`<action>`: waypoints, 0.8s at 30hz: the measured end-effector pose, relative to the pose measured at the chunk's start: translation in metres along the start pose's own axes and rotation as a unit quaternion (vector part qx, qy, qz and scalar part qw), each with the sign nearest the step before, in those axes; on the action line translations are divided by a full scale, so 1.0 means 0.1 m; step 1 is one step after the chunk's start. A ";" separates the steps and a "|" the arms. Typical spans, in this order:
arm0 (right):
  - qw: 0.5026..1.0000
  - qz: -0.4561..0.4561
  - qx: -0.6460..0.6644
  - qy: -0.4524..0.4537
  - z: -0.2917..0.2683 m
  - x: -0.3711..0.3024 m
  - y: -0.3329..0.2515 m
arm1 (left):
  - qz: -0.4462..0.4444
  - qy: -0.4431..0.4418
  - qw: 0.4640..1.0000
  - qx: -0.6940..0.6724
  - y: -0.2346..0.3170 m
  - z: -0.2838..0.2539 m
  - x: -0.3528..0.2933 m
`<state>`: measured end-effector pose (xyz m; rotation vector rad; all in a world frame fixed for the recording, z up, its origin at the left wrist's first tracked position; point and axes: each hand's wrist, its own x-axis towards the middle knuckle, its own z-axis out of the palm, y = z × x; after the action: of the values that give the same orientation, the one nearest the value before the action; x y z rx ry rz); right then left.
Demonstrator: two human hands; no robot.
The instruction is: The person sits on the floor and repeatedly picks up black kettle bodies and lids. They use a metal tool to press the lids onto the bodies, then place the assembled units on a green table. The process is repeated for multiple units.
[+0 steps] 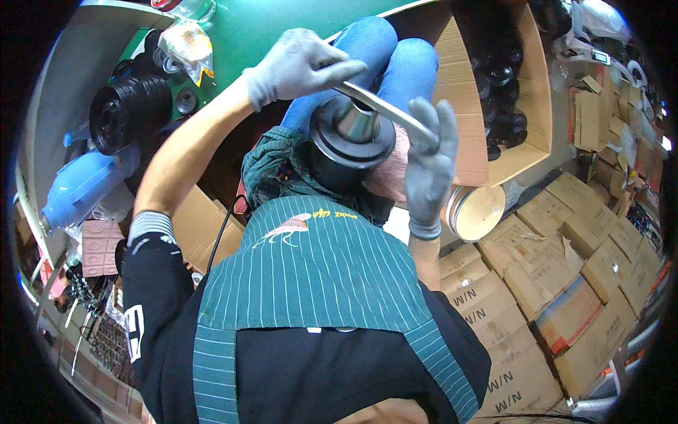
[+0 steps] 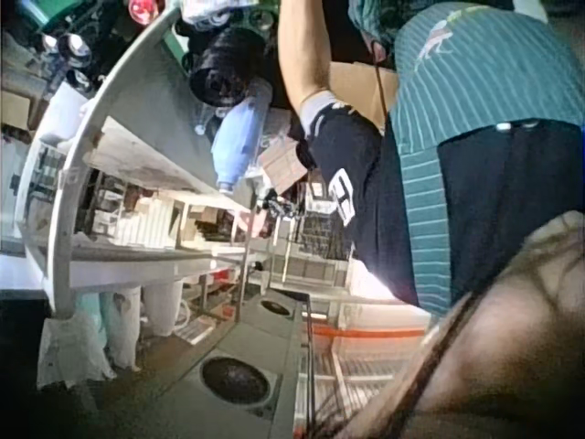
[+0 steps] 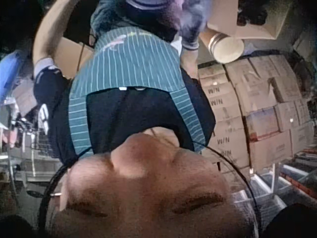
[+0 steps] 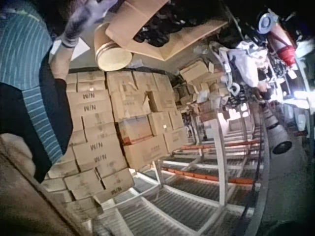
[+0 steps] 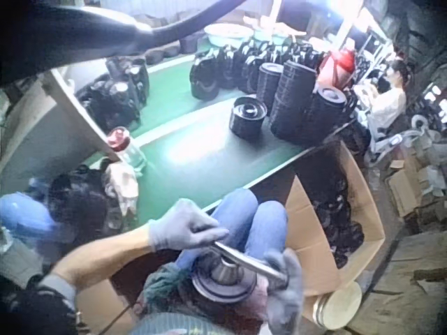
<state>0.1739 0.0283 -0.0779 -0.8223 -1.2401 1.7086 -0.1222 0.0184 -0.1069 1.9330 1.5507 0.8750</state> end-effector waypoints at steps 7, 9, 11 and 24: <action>0.843 0.009 -0.492 -0.218 -0.09 0.00 -0.01 | -0.402 0.179 0.889 -0.128 -0.40 0.06 -0.68; 0.866 0.005 -0.465 -0.184 -0.05 -0.03 0.01 | -0.432 0.235 0.870 0.013 -0.64 0.13 -0.77; 0.890 -0.005 -0.430 -0.150 0.02 -0.07 -0.04 | -0.451 0.256 0.845 0.132 -0.84 0.16 -0.85; 0.994 0.076 0.075 0.015 -0.04 0.94 0.17 | 0.141 0.271 0.934 0.184 0.04 -0.10 -0.99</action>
<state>0.1334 0.1121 -0.0978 -0.8669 -1.0356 1.8795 -0.1414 -0.0795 -0.1137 2.3559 1.8747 1.4214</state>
